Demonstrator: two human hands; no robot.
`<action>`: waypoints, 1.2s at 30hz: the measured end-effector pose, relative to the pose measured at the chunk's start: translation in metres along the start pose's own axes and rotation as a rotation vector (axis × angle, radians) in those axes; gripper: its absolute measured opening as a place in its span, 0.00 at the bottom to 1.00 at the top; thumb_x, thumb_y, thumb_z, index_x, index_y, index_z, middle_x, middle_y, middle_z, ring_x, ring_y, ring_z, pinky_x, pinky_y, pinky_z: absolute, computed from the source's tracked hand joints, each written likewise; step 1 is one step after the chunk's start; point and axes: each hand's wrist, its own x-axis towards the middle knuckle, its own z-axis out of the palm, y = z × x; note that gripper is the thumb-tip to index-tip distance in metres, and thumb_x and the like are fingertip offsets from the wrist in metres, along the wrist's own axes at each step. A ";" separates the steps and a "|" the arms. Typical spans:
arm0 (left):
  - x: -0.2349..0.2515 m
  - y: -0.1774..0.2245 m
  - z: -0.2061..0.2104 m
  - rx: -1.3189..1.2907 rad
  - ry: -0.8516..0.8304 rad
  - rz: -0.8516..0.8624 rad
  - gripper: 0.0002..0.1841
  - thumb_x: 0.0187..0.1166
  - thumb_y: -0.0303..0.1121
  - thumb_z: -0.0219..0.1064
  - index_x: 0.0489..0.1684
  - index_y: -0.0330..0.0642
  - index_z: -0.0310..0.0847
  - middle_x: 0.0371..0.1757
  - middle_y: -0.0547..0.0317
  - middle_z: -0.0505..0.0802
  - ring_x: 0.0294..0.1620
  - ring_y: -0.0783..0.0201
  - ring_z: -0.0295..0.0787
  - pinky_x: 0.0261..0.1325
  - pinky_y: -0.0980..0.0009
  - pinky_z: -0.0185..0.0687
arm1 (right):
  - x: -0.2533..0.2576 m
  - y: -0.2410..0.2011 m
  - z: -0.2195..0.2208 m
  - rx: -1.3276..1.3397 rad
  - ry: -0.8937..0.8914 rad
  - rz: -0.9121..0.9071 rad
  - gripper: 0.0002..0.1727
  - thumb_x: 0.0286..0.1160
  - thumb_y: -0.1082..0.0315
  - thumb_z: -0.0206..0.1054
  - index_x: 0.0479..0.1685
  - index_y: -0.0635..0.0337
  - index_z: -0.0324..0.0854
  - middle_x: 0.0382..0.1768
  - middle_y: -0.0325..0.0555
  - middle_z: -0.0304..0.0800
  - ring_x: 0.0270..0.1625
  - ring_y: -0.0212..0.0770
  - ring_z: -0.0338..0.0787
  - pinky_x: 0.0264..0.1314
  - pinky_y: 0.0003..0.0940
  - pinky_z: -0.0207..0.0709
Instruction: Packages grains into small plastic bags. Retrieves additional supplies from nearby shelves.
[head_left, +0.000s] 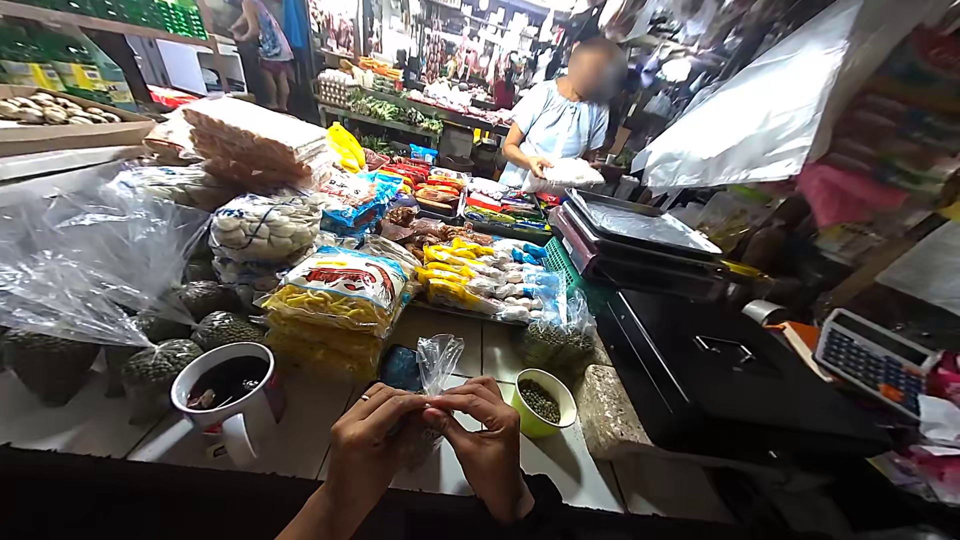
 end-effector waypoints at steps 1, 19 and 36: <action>0.001 0.000 -0.001 0.007 -0.007 -0.009 0.06 0.70 0.33 0.73 0.33 0.44 0.95 0.36 0.64 0.97 0.42 0.77 0.91 0.51 0.86 0.83 | 0.000 0.000 0.000 -0.002 -0.010 -0.002 0.05 0.63 0.66 0.82 0.36 0.53 0.98 0.40 0.35 0.98 0.54 0.35 0.90 0.63 0.30 0.80; -0.002 0.010 0.013 0.068 -0.010 -0.007 0.07 0.67 0.31 0.71 0.36 0.40 0.94 0.37 0.60 0.97 0.44 0.75 0.93 0.54 0.84 0.85 | 0.007 -0.005 -0.001 0.323 -0.077 0.211 0.22 0.52 0.82 0.70 0.45 0.59 0.65 0.35 0.40 0.89 0.42 0.30 0.91 0.46 0.25 0.85; 0.004 0.016 0.001 -0.275 -0.211 -0.332 0.08 0.68 0.37 0.73 0.33 0.43 0.94 0.25 0.71 0.82 0.23 0.85 0.73 0.24 0.91 0.69 | -0.001 -0.010 -0.010 -0.187 -0.024 -0.009 0.21 0.53 0.70 0.73 0.52 0.56 0.82 0.40 0.33 0.94 0.45 0.34 0.88 0.57 0.44 0.75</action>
